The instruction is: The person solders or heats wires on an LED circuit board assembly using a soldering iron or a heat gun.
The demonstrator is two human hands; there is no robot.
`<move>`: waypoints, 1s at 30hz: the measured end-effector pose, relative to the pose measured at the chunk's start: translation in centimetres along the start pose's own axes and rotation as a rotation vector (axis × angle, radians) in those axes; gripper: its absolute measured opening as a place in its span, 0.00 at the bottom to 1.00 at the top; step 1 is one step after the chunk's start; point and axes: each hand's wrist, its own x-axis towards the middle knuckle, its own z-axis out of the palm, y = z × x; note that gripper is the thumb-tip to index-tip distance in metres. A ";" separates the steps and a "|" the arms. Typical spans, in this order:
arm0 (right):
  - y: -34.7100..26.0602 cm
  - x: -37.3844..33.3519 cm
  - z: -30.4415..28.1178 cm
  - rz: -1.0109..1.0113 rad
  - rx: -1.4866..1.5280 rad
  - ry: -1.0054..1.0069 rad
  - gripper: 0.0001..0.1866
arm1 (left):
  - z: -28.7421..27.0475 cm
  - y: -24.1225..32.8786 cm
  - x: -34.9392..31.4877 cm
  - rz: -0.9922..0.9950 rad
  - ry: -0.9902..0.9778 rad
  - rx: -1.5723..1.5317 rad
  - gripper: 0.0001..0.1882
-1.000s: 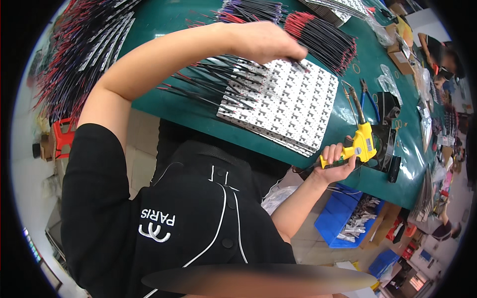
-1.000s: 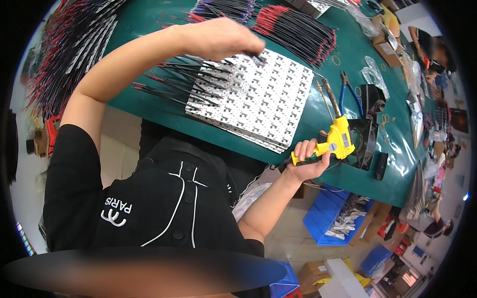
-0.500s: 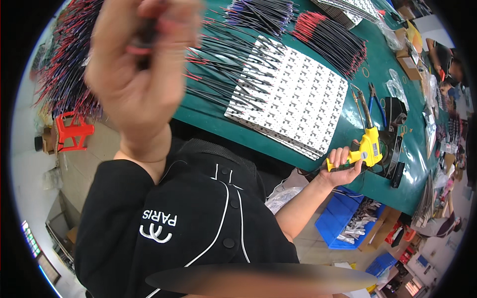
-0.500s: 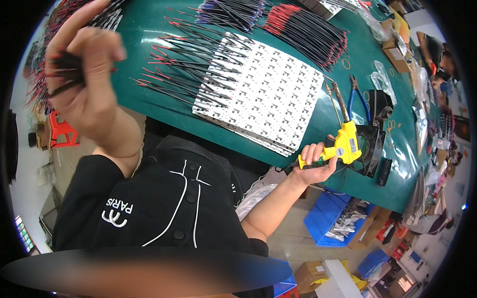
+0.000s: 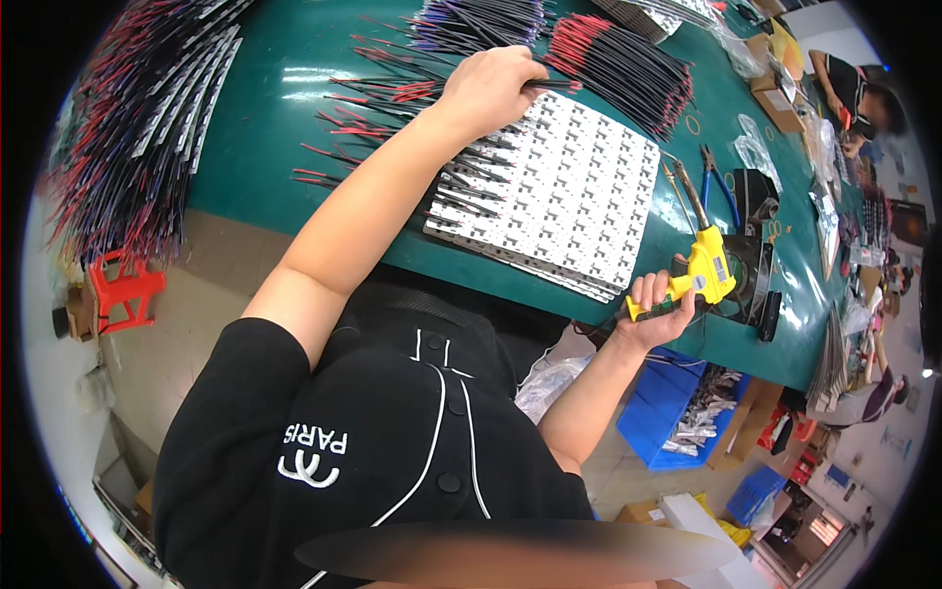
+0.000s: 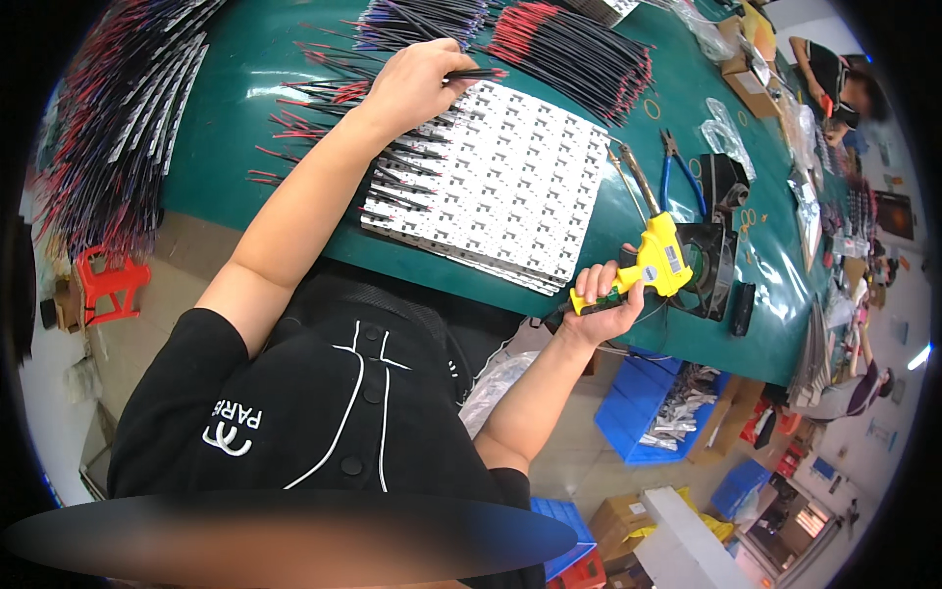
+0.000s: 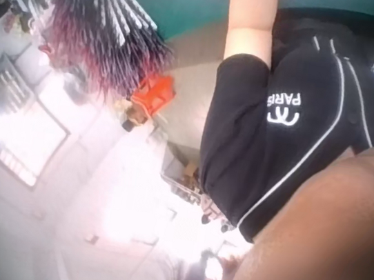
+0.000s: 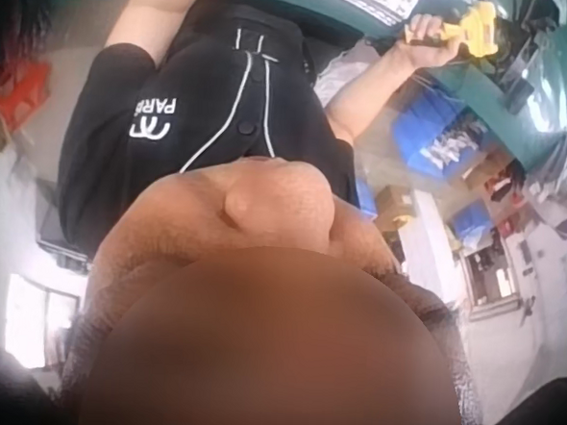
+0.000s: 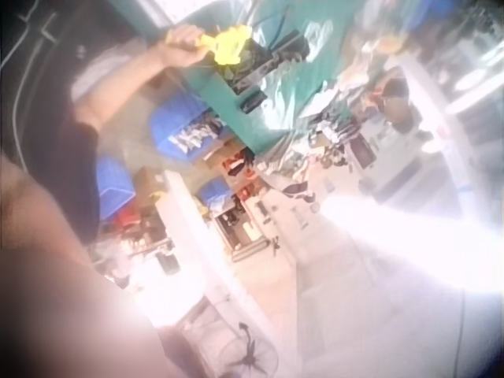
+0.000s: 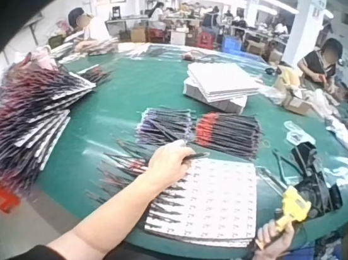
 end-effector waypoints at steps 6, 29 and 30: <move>-1.1 -1.3 0.8 0.001 -0.008 -0.018 0.25 | -5.0 3.1 -1.5 0.038 -0.024 -0.275 0.10; 0.1 -15.4 7.3 0.164 -0.478 -0.006 0.28 | -6.5 4.9 -9.2 -0.221 -0.473 -0.438 0.09; 0.2 -15.7 7.3 0.172 -0.499 -0.008 0.28 | -6.6 5.1 -9.1 -0.234 -0.472 -0.431 0.09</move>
